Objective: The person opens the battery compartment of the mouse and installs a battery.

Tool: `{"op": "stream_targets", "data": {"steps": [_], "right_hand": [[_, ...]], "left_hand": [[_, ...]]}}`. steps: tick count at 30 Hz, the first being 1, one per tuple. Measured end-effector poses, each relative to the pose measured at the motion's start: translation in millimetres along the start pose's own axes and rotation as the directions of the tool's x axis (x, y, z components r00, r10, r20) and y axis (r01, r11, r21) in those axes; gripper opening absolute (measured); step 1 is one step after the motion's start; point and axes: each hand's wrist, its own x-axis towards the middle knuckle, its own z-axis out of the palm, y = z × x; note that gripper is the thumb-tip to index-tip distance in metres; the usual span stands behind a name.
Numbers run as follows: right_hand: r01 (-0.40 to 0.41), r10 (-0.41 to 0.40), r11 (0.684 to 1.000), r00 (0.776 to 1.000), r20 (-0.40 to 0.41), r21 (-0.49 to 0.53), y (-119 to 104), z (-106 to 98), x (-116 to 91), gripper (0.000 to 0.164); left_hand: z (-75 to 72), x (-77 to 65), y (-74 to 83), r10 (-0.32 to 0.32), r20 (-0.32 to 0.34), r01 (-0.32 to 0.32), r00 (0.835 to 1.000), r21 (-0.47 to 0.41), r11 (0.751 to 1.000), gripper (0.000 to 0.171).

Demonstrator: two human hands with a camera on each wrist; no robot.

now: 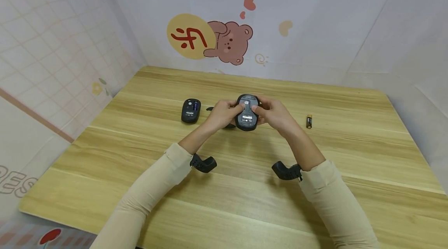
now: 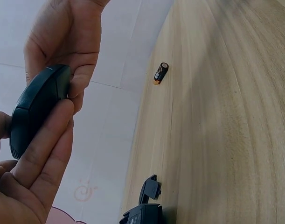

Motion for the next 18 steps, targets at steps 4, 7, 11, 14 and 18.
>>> {"op": "stream_targets", "data": {"steps": [4,7,11,14,18], "right_hand": [[0.007,-0.007,1.0,1.0,-0.002,0.025,1.9,0.1,0.4,0.046],[0.011,-0.011,0.999,1.0,-0.003,0.038,3.8,0.3,0.9,0.044],[0.005,-0.004,0.999,1.0,-0.005,0.041,5.6,0.3,1.3,0.044],[-0.005,0.005,0.999,1.0,-0.007,0.041,5.8,0.4,1.5,0.046],[-0.014,0.014,0.999,1.0,-0.008,0.051,5.1,0.9,1.7,0.047]], "left_hand": [[0.6,0.3,-0.2,0.004,-0.001,-0.004,1.0,0.008,1.0,0.032],[0.8,0.1,-0.9,0.006,0.008,-0.006,1.0,0.024,1.0,0.031],[0.8,0.3,-1.9,0.009,0.01,-0.009,1.0,0.041,0.999,0.031],[0.5,0.4,-2.7,0.012,0.011,-0.012,1.0,0.039,0.999,0.031],[0.0,0.3,-3.9,0.015,0.025,-0.016,1.0,0.018,1.0,0.032]]}}
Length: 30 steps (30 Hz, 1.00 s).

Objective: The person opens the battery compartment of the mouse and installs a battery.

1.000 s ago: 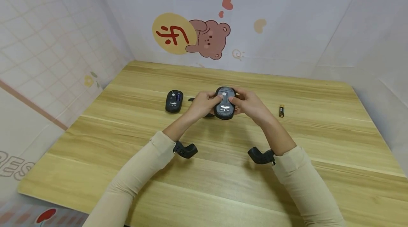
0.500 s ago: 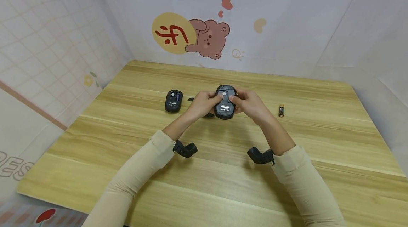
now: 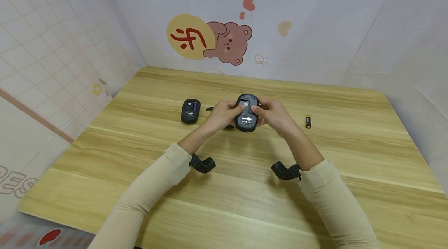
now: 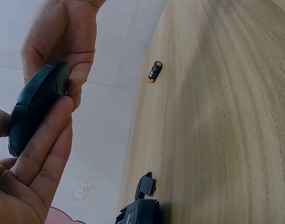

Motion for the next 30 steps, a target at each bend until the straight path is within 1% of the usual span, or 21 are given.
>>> {"op": "stream_targets", "data": {"steps": [7,12,17,24,30], "right_hand": [[-0.008,0.009,1.0,1.0,-0.018,0.01,-1.6,1.0,0.1,0.046],[-0.024,0.025,1.0,0.999,-0.036,0.011,-3.7,1.9,-0.5,0.047],[-0.04,0.04,0.999,0.997,-0.06,0.0,-4.9,2.4,-0.3,0.046],[-0.066,0.065,0.998,0.994,-0.087,-0.009,-5.4,3.1,-1.2,0.047],[-0.067,0.065,0.998,0.992,-0.109,-0.019,-5.6,3.7,-1.8,0.047]], "left_hand": [[-1.0,-0.5,0.3,0.007,0.002,-0.007,1.0,0.008,1.0,0.031],[-1.4,-0.6,0.5,0.0,0.006,0.0,1.0,-0.014,1.0,0.031],[-1.2,-0.6,0.3,0.009,0.003,-0.009,1.0,-0.017,1.0,0.03],[0.1,-1.9,1.2,0.014,0.006,-0.014,1.0,0.01,1.0,0.03],[0.6,-2.6,1.9,0.015,-0.002,-0.015,1.0,0.012,1.0,0.03]]}}
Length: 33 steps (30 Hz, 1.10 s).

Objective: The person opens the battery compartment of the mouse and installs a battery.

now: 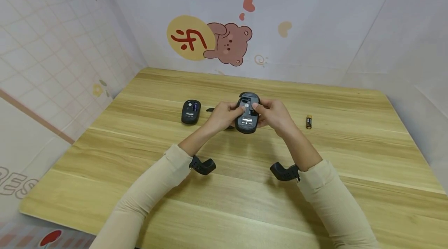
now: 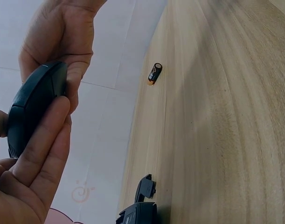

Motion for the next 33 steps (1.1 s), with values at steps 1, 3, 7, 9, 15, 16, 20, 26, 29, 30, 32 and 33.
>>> {"op": "stream_targets", "data": {"steps": [1,3,7,9,15,16,20,26,29,30,32,33], "right_hand": [[-0.001,0.001,1.0,1.0,-0.004,-0.001,-0.2,0.3,0.0,0.047],[-0.005,0.005,1.0,1.0,-0.01,-0.001,-0.6,0.7,0.0,0.048],[-0.013,0.013,1.0,1.0,-0.021,-0.005,-0.2,1.4,0.0,0.048],[-0.016,0.016,1.0,1.0,-0.024,-0.005,0.0,1.8,0.2,0.048],[-0.019,0.019,1.0,0.999,-0.032,0.005,0.6,2.7,1.2,0.047],[-0.018,0.018,1.0,0.999,-0.033,0.004,0.6,2.8,1.2,0.048],[-0.014,0.014,1.0,0.999,-0.035,0.01,0.3,3.0,0.9,0.048],[-0.007,0.008,1.0,0.999,-0.032,0.028,-0.7,3.1,0.1,0.047],[-0.008,0.009,1.0,0.999,-0.038,0.03,-1.1,3.4,0.2,0.046],[-0.01,0.011,1.0,0.999,-0.042,0.028,-1.4,3.5,0.1,0.046],[-0.015,0.016,1.0,0.999,-0.048,0.025,-1.6,4.1,0.1,0.046],[-0.017,0.018,1.0,0.999,-0.051,0.022,-1.8,4.5,0.2,0.047]], "left_hand": [[-0.3,-0.2,0.2,0.0,-0.002,0.0,1.0,0.002,1.0,0.03],[-0.7,-0.4,-0.2,0.003,-0.002,-0.003,1.0,0.002,1.0,0.029],[-0.4,-0.3,-2.2,0.01,-0.006,-0.01,1.0,0.011,1.0,0.029],[-0.3,-0.2,-2.8,0.014,-0.008,-0.014,1.0,0.012,1.0,0.03],[-0.7,-1.3,-2.6,0.02,-0.007,-0.02,1.0,0.013,1.0,0.031],[-0.7,-1.5,-2.5,0.021,-0.007,-0.021,1.0,0.014,1.0,0.031],[-1.0,-1.9,-2.0,0.023,-0.006,-0.023,1.0,0.019,1.0,0.031],[-0.6,-1.6,-2.7,0.02,-0.001,-0.02,1.0,0.012,1.0,0.031],[-0.1,-1.4,-3.5,0.025,-0.008,-0.025,1.0,0.02,0.999,0.03],[0.1,-1.4,-3.8,0.026,-0.009,-0.026,1.0,0.021,0.999,0.03],[0.2,-1.9,-4.2,0.03,-0.012,-0.029,0.999,0.026,0.999,0.03],[0.3,-2.2,-4.4,0.031,-0.012,-0.031,0.999,0.028,0.999,0.03]]}}
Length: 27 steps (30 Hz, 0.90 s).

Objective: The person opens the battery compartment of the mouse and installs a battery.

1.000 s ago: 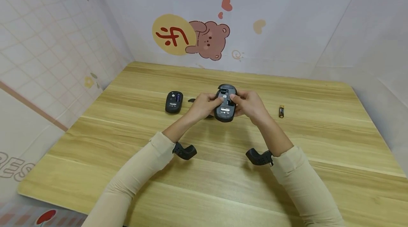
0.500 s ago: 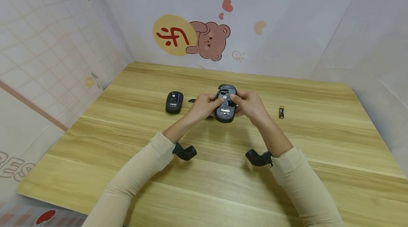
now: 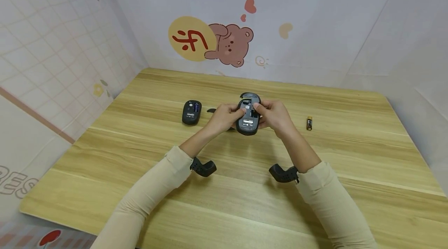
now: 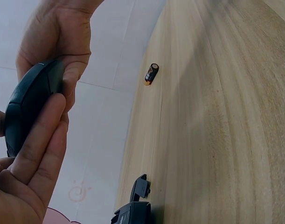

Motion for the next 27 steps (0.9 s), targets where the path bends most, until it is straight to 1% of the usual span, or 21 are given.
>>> {"op": "stream_targets", "data": {"steps": [4,13,27], "right_hand": [[-0.005,0.005,1.0,1.0,-0.009,0.001,-0.3,0.7,-0.3,0.048],[-0.004,0.004,1.0,1.0,-0.022,-0.006,2.1,0.5,0.3,0.046],[-0.011,0.01,1.0,0.999,-0.045,-0.018,3.3,0.2,1.6,0.047]], "left_hand": [[0.4,-0.5,0.3,-0.001,0.001,0.001,1.0,0.01,1.0,0.031],[2.7,0.1,-1.9,-0.023,0.009,0.023,1.0,0.029,0.999,0.035],[3.6,-0.8,-0.9,-0.01,-0.002,0.01,1.0,-0.014,1.0,0.032]]}}
